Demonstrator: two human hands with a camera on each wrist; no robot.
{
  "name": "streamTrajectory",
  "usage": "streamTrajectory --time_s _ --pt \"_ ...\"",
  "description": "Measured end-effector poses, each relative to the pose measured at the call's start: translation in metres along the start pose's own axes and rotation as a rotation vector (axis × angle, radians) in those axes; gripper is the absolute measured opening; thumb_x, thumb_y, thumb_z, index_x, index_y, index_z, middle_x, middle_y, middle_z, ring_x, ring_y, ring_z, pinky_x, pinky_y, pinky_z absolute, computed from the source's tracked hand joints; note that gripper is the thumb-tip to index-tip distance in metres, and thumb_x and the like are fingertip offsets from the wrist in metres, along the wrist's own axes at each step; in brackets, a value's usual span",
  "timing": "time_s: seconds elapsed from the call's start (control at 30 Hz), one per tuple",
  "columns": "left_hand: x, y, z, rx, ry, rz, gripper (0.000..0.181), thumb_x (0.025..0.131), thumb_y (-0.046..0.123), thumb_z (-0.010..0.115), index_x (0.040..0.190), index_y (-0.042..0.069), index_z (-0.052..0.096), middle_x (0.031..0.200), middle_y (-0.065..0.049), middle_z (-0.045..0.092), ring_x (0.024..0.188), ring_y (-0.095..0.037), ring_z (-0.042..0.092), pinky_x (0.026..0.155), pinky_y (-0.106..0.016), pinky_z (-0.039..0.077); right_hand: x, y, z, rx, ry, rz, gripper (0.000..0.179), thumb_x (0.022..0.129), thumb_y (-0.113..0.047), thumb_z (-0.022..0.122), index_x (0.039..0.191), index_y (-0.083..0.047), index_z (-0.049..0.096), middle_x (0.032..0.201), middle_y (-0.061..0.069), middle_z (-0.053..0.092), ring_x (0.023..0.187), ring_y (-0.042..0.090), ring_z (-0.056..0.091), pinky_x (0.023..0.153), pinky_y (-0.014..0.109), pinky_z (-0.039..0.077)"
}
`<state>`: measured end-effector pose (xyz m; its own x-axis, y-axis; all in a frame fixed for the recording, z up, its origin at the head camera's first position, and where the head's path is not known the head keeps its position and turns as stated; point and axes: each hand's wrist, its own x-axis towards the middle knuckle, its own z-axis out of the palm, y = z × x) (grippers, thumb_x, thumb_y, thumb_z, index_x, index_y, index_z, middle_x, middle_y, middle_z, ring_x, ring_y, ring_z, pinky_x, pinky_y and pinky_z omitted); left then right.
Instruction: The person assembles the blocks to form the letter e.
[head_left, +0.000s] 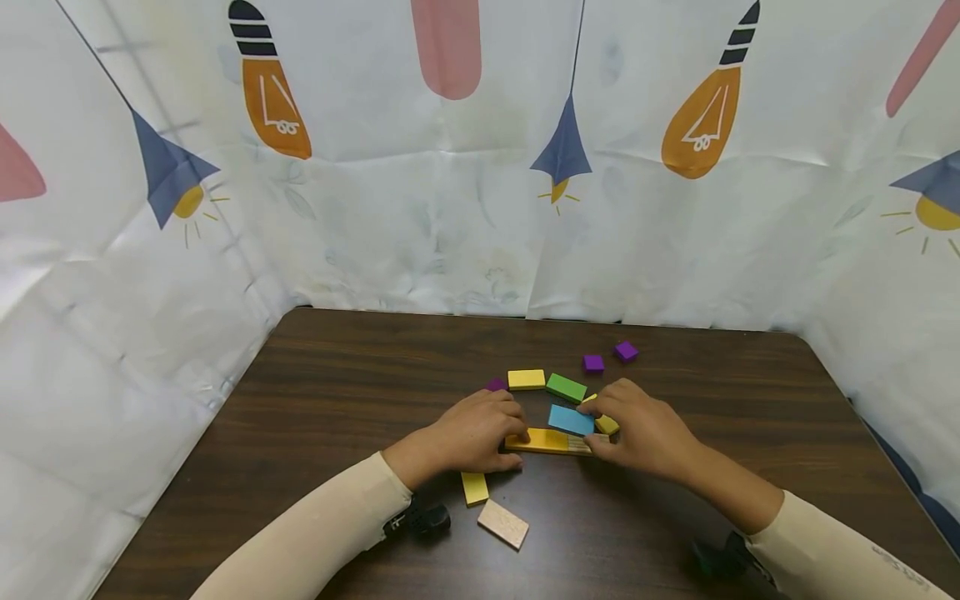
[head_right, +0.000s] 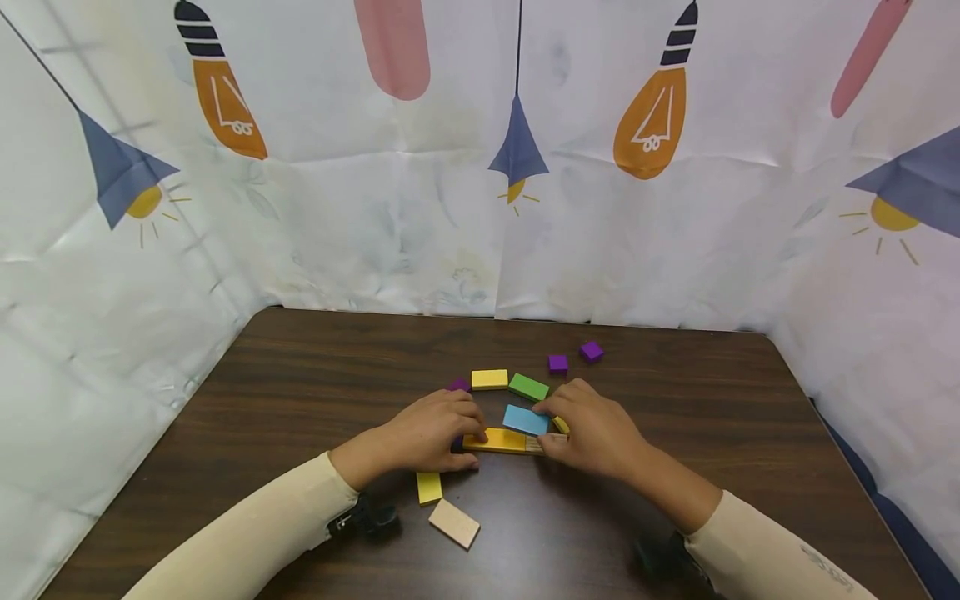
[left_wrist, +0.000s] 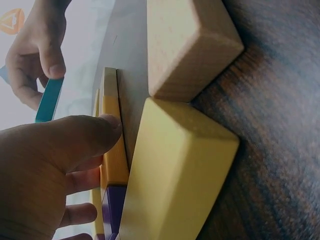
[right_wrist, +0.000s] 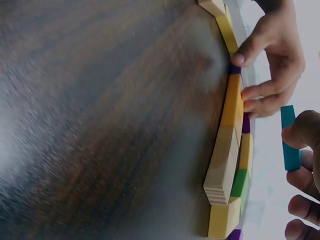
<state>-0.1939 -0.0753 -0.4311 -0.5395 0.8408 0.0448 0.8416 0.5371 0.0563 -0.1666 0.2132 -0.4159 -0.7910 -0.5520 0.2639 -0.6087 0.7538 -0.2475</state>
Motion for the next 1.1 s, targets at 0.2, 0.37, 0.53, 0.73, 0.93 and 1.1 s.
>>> streamTrajectory --time_s 0.2,0.37,0.53,0.73,0.93,1.1 --pt "0.000 0.000 0.000 -0.003 0.005 0.005 0.030 0.091 0.047 0.076 0.111 0.025 0.078 0.114 0.009 0.069 0.111 -0.013 0.058 0.100 -0.035 0.047 -0.010 -0.004 0.002 0.016 -0.010 -0.020 0.035 0.082 -0.030 0.084 0.115 -0.021 0.076 0.102 -0.010 0.063 0.095 0.011 0.052 0.056 0.020 0.044" --pt "0.001 0.000 0.000 0.001 -0.001 0.001 0.030 0.091 0.047 0.075 0.111 0.025 0.078 0.114 0.009 0.068 0.110 -0.013 0.058 0.099 -0.034 0.047 -0.016 -0.008 0.003 0.037 -0.015 -0.035 0.036 0.081 -0.031 0.085 0.114 -0.021 0.076 0.104 -0.012 0.063 0.099 0.011 0.053 0.062 0.023 0.049" --pt "0.001 0.000 0.000 -0.007 -0.011 -0.012 0.030 0.091 0.047 0.076 0.111 0.025 0.078 0.114 0.009 0.069 0.111 -0.013 0.057 0.100 -0.035 0.047 -0.023 -0.011 0.006 0.059 -0.009 -0.049 0.037 0.080 -0.029 0.086 0.114 -0.020 0.075 0.102 -0.013 0.062 0.096 0.009 0.052 0.063 0.024 0.049" --pt "0.001 0.000 -0.001 -0.004 -0.006 -0.008 0.029 0.091 0.046 0.076 0.111 0.025 0.079 0.114 0.009 0.069 0.110 -0.014 0.057 0.101 -0.037 0.047 -0.031 -0.013 0.012 0.071 -0.013 -0.076 0.035 0.080 -0.029 0.086 0.113 -0.021 0.075 0.103 -0.014 0.063 0.095 0.007 0.052 0.065 0.024 0.050" --pt "0.001 0.000 0.000 -0.007 0.011 0.000 0.027 0.090 0.045 0.077 0.108 0.025 0.079 0.111 0.009 0.069 0.107 -0.013 0.057 0.097 -0.036 0.048 -0.037 -0.016 0.016 0.097 -0.037 -0.076 0.035 0.081 -0.030 0.085 0.113 -0.024 0.074 0.107 -0.016 0.064 0.099 0.005 0.054 0.070 0.027 0.053" --pt "0.001 -0.001 0.001 -0.005 0.013 -0.003 0.027 0.090 0.045 0.077 0.108 0.025 0.079 0.110 0.010 0.069 0.106 -0.013 0.057 0.095 -0.035 0.048 -0.042 -0.018 0.021 0.122 -0.029 -0.132 0.036 0.080 -0.029 0.086 0.113 -0.024 0.073 0.107 -0.018 0.062 0.101 0.005 0.055 0.074 0.029 0.054"
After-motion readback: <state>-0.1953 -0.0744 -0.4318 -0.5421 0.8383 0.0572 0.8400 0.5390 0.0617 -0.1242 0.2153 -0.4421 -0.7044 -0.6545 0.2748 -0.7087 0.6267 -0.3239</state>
